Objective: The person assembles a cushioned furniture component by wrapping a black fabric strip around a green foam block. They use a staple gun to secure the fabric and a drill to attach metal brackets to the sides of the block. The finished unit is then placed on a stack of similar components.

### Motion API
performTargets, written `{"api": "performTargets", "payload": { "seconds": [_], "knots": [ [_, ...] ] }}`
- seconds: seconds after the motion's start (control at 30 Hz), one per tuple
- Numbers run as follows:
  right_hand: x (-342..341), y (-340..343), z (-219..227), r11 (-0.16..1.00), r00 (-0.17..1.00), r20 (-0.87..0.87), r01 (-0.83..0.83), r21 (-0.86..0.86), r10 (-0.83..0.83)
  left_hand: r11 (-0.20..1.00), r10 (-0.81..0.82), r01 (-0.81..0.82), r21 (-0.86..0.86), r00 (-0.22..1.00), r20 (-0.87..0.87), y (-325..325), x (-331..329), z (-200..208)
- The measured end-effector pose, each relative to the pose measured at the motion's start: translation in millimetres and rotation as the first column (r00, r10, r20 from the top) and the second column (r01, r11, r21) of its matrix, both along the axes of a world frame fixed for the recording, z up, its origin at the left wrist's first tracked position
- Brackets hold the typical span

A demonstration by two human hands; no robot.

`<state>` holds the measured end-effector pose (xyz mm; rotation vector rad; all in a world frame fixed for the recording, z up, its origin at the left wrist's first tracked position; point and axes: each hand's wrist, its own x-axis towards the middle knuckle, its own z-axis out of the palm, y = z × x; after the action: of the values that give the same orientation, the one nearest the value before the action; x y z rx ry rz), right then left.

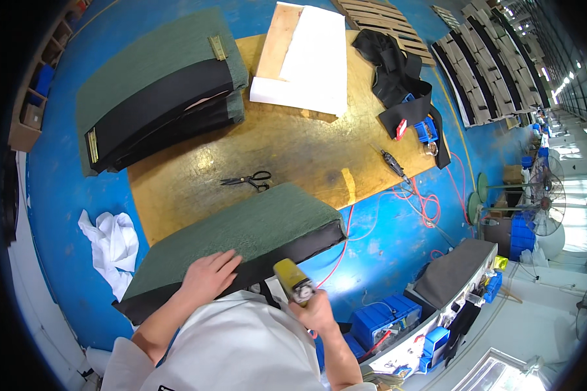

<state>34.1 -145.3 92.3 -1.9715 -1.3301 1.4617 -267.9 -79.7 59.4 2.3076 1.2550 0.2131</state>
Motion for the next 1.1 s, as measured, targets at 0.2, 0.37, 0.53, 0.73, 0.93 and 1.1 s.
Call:
{"api": "performTargets", "payload": {
  "seconds": [0.2, 0.37, 0.53, 0.73, 0.93, 1.1],
  "knots": [
    [40, 35, 28, 0.975, 0.799, -0.579, 0.219, 0.028, -0.163, 0.990, 0.121, -0.138, 0.008, 0.835, -0.536, -91, -137, 57],
    [3, 101, 18, 0.790, 0.937, 0.347, -0.247, 0.561, 0.046, 0.949, 0.310, -0.304, 0.082, 0.855, -0.416, -99, -162, 17],
    [2, 163, -25, 0.719, 0.762, 0.647, -0.440, 0.538, -0.018, 0.931, 0.365, -0.349, 0.108, 0.888, -0.280, -62, -109, 35],
    [26, 203, -39, 0.649, 0.766, 0.640, -0.453, 0.611, -0.067, 0.914, 0.405, -0.400, 0.074, 0.910, -0.084, -52, -84, 27],
    [40, 199, -32, 0.636, 0.783, 0.622, -0.482, 0.603, 0.003, 0.750, 0.640, -0.599, 0.282, 0.764, -0.079, -117, -167, 16],
    [28, 200, -33, 0.648, 0.802, 0.597, -0.443, 0.620, -0.023, 0.524, 0.796, -0.829, 0.197, 0.559, 0.233, -170, -174, -1]
  ]
}}
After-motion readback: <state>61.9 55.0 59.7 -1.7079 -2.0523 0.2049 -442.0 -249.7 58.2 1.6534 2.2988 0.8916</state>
